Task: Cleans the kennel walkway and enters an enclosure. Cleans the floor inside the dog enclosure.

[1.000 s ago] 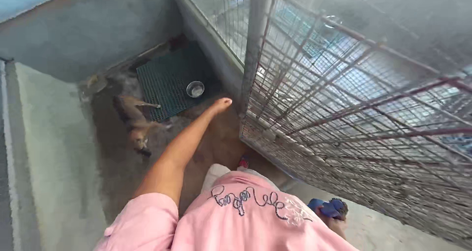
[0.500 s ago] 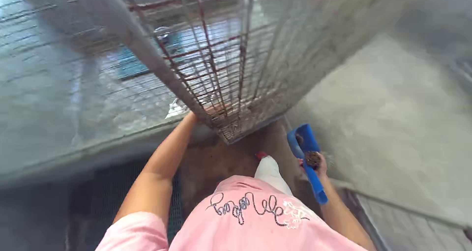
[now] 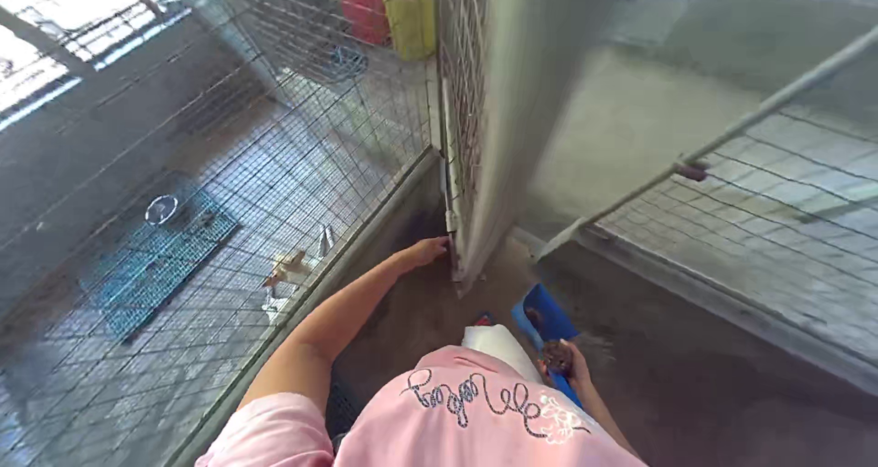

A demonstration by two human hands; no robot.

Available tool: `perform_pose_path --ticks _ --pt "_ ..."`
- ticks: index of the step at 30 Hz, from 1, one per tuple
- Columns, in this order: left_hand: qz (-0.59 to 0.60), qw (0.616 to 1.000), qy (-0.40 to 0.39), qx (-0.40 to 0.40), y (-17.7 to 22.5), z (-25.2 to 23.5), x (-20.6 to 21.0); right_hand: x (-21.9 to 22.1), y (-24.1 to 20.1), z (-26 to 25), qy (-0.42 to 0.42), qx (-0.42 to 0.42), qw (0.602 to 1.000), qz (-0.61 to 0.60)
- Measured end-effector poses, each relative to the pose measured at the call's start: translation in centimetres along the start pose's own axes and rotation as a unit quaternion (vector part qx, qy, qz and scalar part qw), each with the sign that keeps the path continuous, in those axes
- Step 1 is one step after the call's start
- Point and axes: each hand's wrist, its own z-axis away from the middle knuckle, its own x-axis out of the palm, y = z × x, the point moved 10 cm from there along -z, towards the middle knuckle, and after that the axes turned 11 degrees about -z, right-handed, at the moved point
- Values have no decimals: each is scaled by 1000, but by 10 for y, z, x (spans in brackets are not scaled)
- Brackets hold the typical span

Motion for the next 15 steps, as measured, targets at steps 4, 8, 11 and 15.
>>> perform_pose_path --ticks 4,8,11,15 --pt "-152 985 -60 54 35 -104 47 -40 8 11 54 -13 996 -69" --pt "-156 984 -12 86 85 -180 82 -64 -1 1 71 -18 991 -110" --pt "-114 989 -4 96 118 -231 95 -68 -11 -7 80 -5 984 -157" --pt "-70 994 17 88 165 -297 100 -66 -35 -33 78 -8 986 -145"
